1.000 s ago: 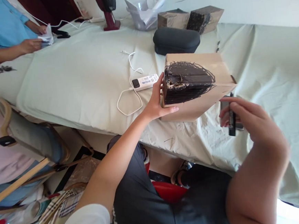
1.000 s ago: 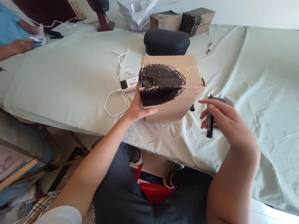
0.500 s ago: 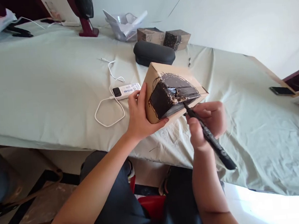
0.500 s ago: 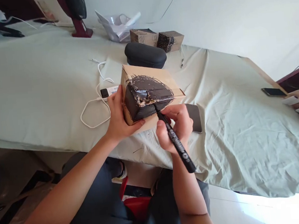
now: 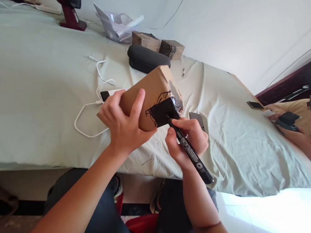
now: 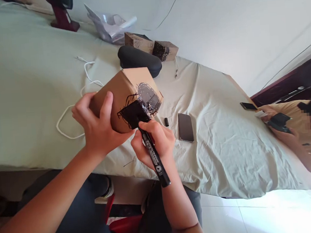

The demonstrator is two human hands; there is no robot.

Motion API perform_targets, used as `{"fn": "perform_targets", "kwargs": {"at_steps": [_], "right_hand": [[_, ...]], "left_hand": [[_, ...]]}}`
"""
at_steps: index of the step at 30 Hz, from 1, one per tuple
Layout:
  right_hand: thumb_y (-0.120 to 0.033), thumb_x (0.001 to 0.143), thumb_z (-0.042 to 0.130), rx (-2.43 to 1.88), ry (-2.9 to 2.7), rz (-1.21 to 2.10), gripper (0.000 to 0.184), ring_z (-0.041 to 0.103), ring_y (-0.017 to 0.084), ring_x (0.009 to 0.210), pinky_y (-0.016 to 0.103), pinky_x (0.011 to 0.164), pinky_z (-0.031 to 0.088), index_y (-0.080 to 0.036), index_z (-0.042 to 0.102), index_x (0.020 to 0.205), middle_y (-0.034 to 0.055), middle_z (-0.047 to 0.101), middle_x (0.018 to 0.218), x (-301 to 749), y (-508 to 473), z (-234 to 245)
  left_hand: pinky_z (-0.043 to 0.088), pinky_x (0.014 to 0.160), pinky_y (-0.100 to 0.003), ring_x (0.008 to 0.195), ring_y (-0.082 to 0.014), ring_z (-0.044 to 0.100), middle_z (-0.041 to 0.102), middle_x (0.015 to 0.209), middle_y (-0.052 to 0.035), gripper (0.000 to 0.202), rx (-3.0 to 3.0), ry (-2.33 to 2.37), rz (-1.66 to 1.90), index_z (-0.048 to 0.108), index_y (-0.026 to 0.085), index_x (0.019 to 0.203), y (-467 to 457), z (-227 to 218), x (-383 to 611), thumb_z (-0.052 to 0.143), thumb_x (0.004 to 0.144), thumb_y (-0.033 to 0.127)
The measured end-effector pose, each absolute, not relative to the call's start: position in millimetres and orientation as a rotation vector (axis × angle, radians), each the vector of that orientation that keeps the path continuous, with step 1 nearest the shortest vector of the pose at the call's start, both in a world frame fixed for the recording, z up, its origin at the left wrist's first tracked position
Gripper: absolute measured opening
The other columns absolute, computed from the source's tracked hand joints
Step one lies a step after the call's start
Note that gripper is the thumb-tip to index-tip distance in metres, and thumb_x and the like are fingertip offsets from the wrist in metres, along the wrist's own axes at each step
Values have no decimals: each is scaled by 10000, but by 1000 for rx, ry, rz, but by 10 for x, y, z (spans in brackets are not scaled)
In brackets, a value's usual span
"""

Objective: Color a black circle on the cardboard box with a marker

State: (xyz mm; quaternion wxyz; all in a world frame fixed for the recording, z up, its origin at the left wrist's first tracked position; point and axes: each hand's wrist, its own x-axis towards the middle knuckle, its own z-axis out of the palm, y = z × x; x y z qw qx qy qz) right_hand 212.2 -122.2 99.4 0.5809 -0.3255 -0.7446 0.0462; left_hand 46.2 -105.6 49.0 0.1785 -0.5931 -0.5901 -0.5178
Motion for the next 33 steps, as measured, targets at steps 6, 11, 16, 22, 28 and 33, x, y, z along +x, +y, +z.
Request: {"fn": "perform_targets", "kwargs": {"at_steps": [6, 11, 16, 22, 28, 33], "right_hand": [[-220, 943, 646, -775, -1589, 59, 114, 473, 133, 514, 288, 482, 424, -308, 614, 1009, -42, 546, 704, 2155, -1164, 971], [-228, 930, 652, -765, -1536, 174, 67, 554, 130, 560, 278, 509, 465, -292, 652, 948, -28, 640, 749, 2216, -1150, 1058], [-268, 913, 692, -750, -1491, 354, 22, 584, 127, 570, 276, 525, 488, -285, 692, 926, -20, 697, 785, 2279, -1148, 1078], [-360, 938, 702, -659, -1420, 479, 96, 525, 120, 506, 260, 489, 433, -268, 679, 932, -48, 602, 653, 2261, -1110, 956], [-363, 952, 677, -639, -1416, 414, 107, 506, 108, 503, 249, 496, 414, -256, 670, 951, -61, 564, 641, 2244, -1098, 902], [-286, 909, 695, -770, -1472, 361, 41, 534, 95, 504, 233, 485, 434, -252, 691, 931, -54, 639, 693, 2300, -1072, 958]], "left_hand": [[282, 1185, -682, 1432, -517, 407, 447, 1541, -205, 914, -1713, -1767, -1466, 581, 314, 1522, -1073, 479, 450, 833, 685, 581], [274, 1197, -679, 1432, -514, 401, 431, 1544, -202, 956, -1805, -1718, -1465, 564, 317, 1513, -1070, 461, 382, 865, 638, 557], [341, 1206, -635, 1438, -468, 399, 361, 1550, -201, 1078, -1895, -1579, -1360, 424, 337, 1574, -1072, 457, 302, 892, 622, 527], [368, 1186, -624, 1422, -469, 415, 353, 1522, -201, 1197, -1921, -1403, -1368, 311, 360, 1641, -1066, 467, 258, 912, 611, 467], [388, 1176, -647, 1432, -474, 386, 299, 1535, -184, 1255, -1986, -1420, -1329, 192, 383, 1684, -1047, 480, 155, 910, 661, 502], [416, 1150, -692, 1413, -485, 377, 284, 1515, -187, 1211, -2040, -1381, -1310, 133, 389, 1708, -1065, 497, 122, 857, 744, 506]]}}
